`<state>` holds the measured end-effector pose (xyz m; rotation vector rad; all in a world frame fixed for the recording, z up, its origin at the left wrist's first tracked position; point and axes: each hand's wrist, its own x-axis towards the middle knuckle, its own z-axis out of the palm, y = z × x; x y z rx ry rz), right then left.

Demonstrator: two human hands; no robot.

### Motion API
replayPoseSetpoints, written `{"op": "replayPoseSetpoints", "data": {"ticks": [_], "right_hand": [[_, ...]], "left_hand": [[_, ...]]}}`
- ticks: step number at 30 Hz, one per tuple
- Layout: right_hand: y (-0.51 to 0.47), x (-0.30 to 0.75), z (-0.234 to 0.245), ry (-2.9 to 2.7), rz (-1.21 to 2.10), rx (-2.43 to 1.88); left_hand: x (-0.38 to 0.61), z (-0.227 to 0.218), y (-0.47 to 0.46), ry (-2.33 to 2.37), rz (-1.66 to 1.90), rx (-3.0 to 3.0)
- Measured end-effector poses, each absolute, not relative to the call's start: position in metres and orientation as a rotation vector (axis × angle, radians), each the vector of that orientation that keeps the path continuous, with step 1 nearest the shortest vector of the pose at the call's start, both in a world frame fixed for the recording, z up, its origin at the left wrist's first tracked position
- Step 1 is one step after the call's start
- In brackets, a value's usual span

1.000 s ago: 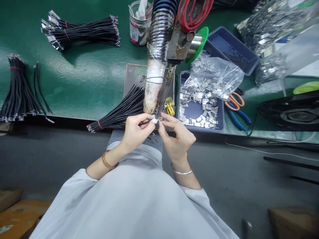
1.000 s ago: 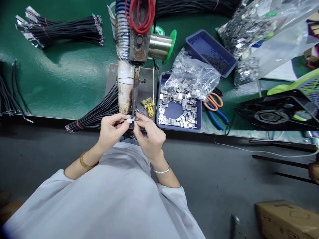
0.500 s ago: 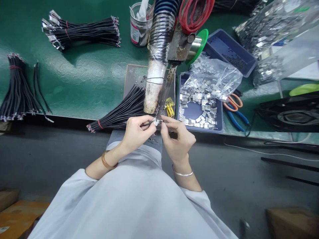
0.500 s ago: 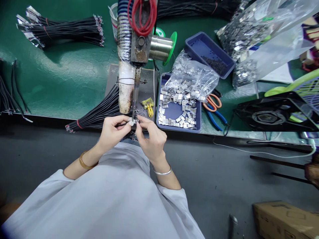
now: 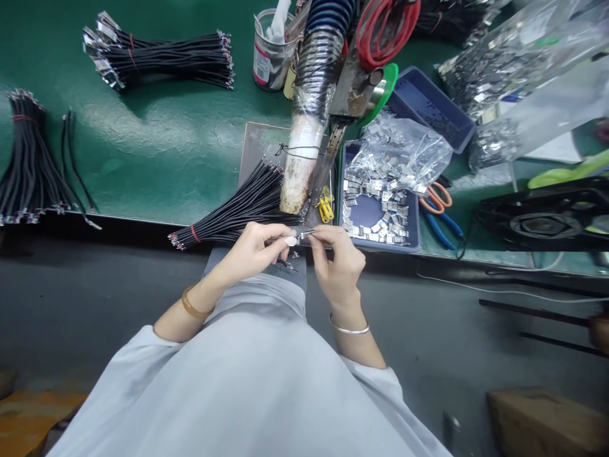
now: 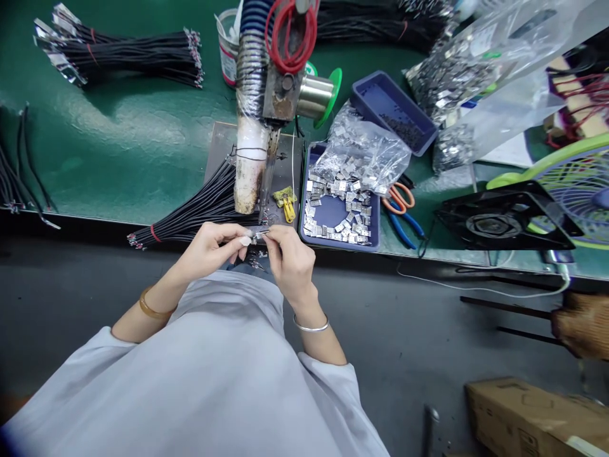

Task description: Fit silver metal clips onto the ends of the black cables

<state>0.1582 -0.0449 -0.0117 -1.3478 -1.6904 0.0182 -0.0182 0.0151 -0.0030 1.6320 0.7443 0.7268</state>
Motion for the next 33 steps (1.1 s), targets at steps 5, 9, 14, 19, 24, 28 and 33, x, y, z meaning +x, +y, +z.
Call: {"op": "replayPoseSetpoints", "data": {"ticks": [5, 9, 14, 19, 24, 28, 33], "right_hand": [[-0.05, 0.16, -0.006, -1.826, -0.205, -1.323], [-0.05, 0.156, -0.004, -1.893, -0.047, -1.317], [-0.053, 0.158, -0.003, -1.521, 0.407, -1.467], [-0.058, 0.162, -0.002, -1.172, 0.222, -1.291], [-0.057, 0.158, -0.009, -1.416, 0.135, -1.324], [-0.049, 0.151, -0.016, -1.579, 0.041, -1.331], [-0.042, 0.145, -0.018, -1.526, -0.017, -1.355]], "left_hand": [[-0.018, 0.002, 0.019, 0.723, 0.718, 1.566], [-0.019, 0.002, 0.02, 0.695, 0.678, 1.589], [-0.014, -0.004, 0.016, 0.717, 0.752, 1.508], [-0.004, -0.007, 0.011, 0.841, 0.873, 1.424], [0.0, -0.008, 0.012, 0.879, 0.896, 1.398], [0.003, -0.008, 0.013, 0.92, 0.925, 1.401], [0.009, -0.006, 0.011, 1.021, 0.991, 1.436]]}}
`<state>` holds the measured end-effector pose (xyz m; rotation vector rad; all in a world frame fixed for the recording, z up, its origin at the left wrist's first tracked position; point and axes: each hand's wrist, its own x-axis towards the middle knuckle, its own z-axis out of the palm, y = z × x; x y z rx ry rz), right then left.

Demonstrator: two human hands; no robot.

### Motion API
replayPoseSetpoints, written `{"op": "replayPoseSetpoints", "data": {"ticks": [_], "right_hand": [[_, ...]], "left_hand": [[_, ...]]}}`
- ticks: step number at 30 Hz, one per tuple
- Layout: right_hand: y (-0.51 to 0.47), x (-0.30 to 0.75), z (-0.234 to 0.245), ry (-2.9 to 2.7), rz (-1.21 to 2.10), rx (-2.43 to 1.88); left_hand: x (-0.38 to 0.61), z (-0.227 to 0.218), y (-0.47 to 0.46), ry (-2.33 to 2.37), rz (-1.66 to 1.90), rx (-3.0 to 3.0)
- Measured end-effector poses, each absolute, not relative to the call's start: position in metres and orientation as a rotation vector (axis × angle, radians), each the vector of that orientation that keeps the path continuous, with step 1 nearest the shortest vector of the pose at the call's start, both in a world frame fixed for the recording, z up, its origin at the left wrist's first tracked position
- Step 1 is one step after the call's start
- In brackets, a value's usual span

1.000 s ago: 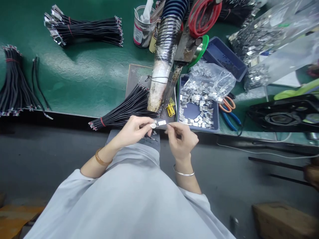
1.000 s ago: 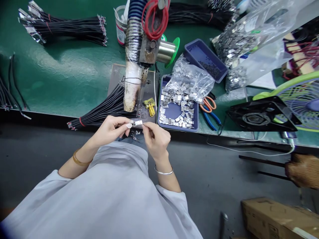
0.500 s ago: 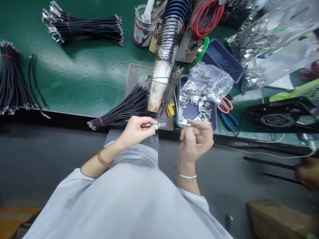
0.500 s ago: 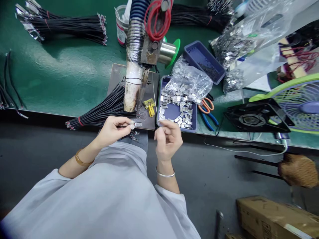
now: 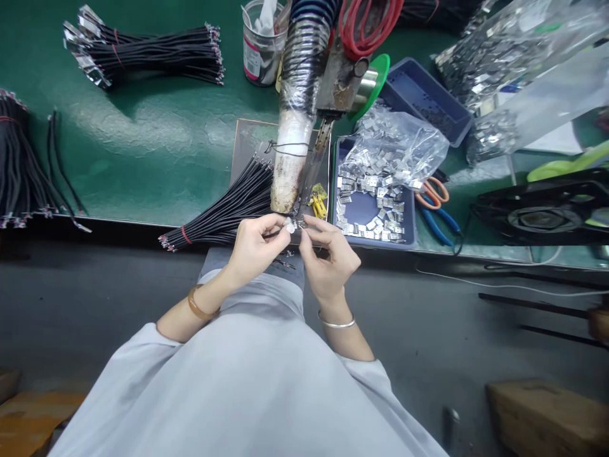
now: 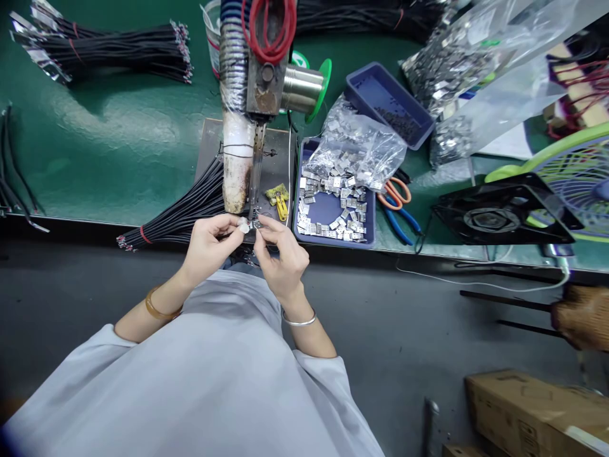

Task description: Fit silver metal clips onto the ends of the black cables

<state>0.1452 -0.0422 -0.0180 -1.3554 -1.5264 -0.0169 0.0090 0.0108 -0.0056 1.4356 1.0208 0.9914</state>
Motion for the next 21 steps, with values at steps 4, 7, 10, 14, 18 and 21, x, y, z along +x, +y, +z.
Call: {"op": "replayPoseSetpoints", "data": {"ticks": [4, 7, 10, 14, 18, 21], "right_hand": [[-0.039, 0.145, -0.016, -1.546, -0.033, -1.341], [-0.038, 0.145, -0.014, -1.548, -0.041, -1.335], [-0.038, 0.144, -0.011, -1.552, -0.058, -1.33], [-0.039, 0.143, -0.008, -1.574, -0.084, -1.349], [-0.04, 0.145, -0.007, -1.6, -0.103, -1.336], [-0.042, 0.149, -0.009, -1.636, -0.096, -1.32]], "left_hand": [[0.013, -0.004, 0.009, 1.105, 1.047, 1.487], [0.013, -0.004, 0.007, 1.121, 1.08, 1.519], [0.012, -0.003, 0.007, 1.098, 1.098, 1.542], [0.012, -0.003, 0.006, 1.079, 1.112, 1.546], [0.012, -0.002, 0.005, 1.102, 1.096, 1.553], [0.012, -0.001, 0.003, 1.115, 1.031, 1.609]]}}
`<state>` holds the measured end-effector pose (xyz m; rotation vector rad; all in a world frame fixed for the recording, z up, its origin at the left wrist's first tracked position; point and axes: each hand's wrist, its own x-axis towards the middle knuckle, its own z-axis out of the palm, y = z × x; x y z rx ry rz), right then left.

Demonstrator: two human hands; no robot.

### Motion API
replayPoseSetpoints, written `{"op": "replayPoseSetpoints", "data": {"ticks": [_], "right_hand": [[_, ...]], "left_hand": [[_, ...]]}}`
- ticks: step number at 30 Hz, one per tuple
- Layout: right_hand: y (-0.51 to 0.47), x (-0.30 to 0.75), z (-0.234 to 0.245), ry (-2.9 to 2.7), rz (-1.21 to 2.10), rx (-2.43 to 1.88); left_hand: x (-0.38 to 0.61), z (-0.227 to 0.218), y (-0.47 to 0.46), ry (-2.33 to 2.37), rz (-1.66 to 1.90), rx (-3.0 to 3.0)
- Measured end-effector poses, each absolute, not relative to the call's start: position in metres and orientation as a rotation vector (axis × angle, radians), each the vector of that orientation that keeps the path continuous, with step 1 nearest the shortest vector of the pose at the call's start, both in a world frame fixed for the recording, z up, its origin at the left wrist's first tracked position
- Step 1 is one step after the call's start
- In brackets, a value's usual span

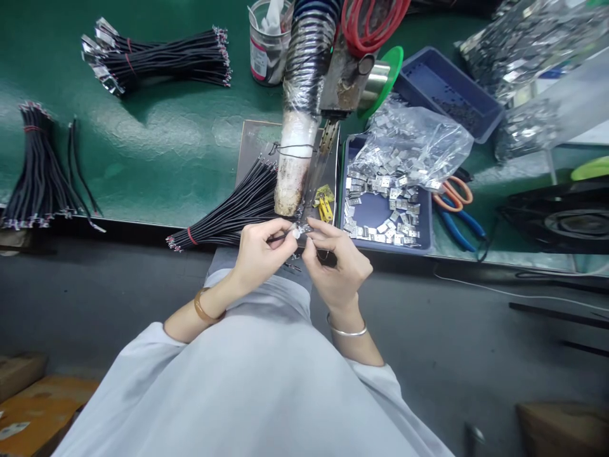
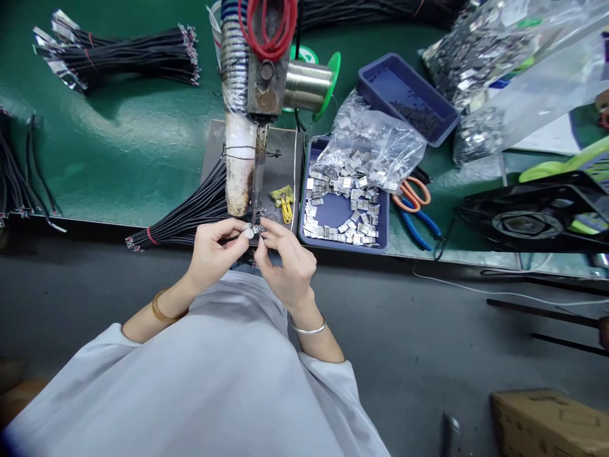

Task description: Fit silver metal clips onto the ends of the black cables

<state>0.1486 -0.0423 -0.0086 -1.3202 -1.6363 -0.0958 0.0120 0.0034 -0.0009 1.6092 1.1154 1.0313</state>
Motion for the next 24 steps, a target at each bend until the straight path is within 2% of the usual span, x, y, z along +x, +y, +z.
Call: {"op": "replayPoseSetpoints", "data": {"ticks": [6, 10, 12, 16, 18, 24], "right_hand": [[-0.049, 0.16, -0.008, -1.549, 0.076, -1.358], [-0.054, 0.174, 0.005, -1.246, -0.294, -1.325], [-0.057, 0.183, 0.015, -1.178, -0.352, -1.351], [-0.055, 0.211, 0.024, -1.36, 0.154, -1.665], [-0.046, 0.229, 0.019, -1.432, 0.225, -1.801], [0.007, 0.28, -0.007, -1.494, -0.102, -1.982]], "left_hand": [[0.006, -0.004, 0.002, 1.038, 1.003, 1.764], [-0.005, -0.009, 0.003, 0.822, 1.006, 1.917], [-0.012, -0.01, 0.003, 0.764, 1.059, 1.928], [-0.023, -0.014, 0.006, 0.748, 1.173, 1.898], [-0.027, -0.018, 0.01, 0.819, 1.207, 1.981], [-0.03, -0.034, 0.031, 1.085, 1.129, 2.539]]}}
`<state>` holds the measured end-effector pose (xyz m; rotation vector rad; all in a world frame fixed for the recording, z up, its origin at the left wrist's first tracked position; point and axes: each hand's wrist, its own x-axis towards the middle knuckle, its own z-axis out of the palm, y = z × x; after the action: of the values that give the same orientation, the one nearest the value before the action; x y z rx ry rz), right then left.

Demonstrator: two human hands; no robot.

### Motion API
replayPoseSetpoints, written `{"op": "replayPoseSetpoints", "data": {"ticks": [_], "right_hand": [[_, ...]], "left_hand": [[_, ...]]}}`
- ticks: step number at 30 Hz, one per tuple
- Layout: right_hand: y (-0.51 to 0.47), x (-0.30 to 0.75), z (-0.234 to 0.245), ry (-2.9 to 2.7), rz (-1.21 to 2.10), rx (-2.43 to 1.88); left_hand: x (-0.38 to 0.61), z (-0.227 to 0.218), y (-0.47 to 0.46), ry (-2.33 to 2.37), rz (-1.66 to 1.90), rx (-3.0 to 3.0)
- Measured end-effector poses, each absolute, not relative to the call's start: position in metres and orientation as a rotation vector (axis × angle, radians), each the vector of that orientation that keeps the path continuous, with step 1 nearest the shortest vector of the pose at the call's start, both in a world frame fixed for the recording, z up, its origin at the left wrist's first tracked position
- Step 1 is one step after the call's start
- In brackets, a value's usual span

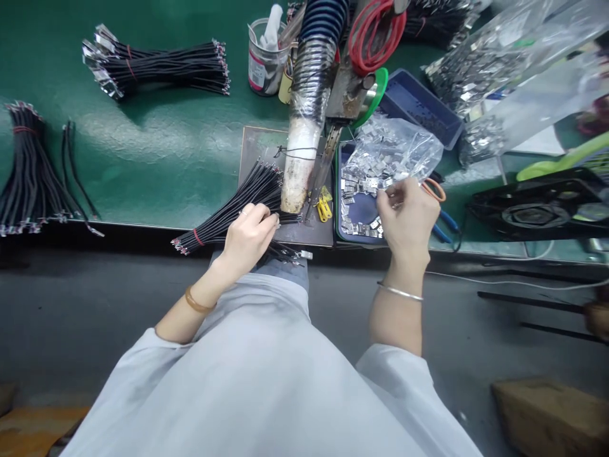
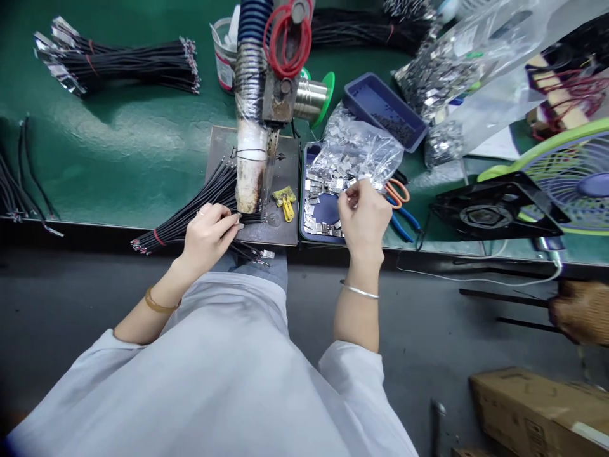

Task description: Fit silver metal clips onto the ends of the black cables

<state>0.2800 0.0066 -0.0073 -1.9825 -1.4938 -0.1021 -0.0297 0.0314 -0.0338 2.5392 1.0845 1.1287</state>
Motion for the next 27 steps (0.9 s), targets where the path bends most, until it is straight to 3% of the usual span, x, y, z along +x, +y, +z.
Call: {"op": "replayPoseSetpoints", "data": {"ticks": [6, 15, 18, 22, 27], "right_hand": [[0.028, 0.297, -0.014, -1.602, 0.105, -1.993], [-0.013, 0.252, -0.002, -1.451, -0.065, -1.824], [-0.031, 0.225, 0.008, -1.297, 0.04, -1.691], [-0.048, 0.187, 0.009, -1.26, 0.41, -1.482], [-0.049, 0.155, -0.008, -1.295, 0.322, -1.418]], "left_hand": [[-0.029, -0.034, 0.049, 0.986, 1.029, 2.688], [-0.023, -0.029, 0.024, 0.9, 1.184, 2.483], [-0.017, -0.027, 0.02, 0.763, 1.162, 2.418], [-0.01, -0.022, 0.019, 0.722, 1.071, 2.104], [-0.007, -0.012, 0.017, 0.774, 0.866, 1.66]]}}
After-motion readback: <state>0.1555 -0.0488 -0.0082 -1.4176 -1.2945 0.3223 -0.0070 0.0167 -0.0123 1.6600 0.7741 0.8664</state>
